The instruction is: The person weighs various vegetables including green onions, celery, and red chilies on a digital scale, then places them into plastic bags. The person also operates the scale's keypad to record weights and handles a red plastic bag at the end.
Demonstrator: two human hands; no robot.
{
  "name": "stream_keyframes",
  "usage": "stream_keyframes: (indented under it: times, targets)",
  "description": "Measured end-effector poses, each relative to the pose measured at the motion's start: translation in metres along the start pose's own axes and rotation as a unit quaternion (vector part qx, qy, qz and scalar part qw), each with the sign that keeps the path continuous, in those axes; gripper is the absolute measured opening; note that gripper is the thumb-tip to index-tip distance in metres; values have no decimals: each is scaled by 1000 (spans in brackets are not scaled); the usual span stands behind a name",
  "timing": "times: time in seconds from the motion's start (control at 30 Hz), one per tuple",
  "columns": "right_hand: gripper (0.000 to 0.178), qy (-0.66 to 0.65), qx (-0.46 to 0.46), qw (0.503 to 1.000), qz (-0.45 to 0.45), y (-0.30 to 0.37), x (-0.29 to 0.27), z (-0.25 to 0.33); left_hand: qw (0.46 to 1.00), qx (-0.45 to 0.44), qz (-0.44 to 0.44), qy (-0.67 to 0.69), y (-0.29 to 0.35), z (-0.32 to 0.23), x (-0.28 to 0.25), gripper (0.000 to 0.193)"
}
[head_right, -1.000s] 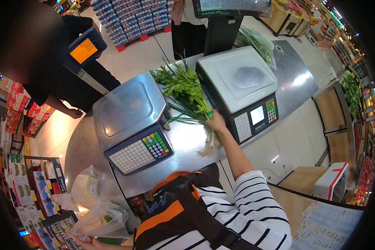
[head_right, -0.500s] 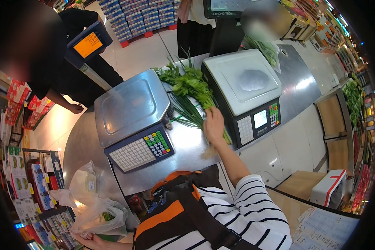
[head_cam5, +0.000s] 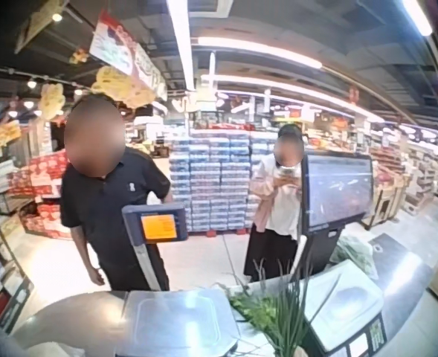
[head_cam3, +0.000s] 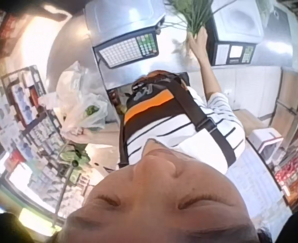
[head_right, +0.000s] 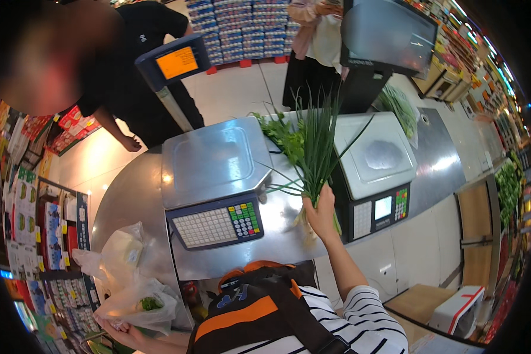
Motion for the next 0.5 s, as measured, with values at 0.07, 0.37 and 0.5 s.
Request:
stream_keyframes:
  times: [0.07,0.37,0.5]
  targets:
    - [45,-111,50,992,32,-16,2,56,994,-8,-108,-9,19,-7,26,43]
    - [50,-130,-281,946,96,-56,132,245,989,-42,-143,21,34,-15,47,41]
    - [48,-25,-330,938,102,-55,204,235,981,-34,-191,3,41,-17,50,43]
Point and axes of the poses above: each hand's wrist, its own y-axis away from the middle knuckle, its own x-axis out of the palm, z = x × y, the point moved 5 cm from there along -y, towards the middle knuckle, and after that the axes turned 15 degrees about -z, right-handed, at the moved point
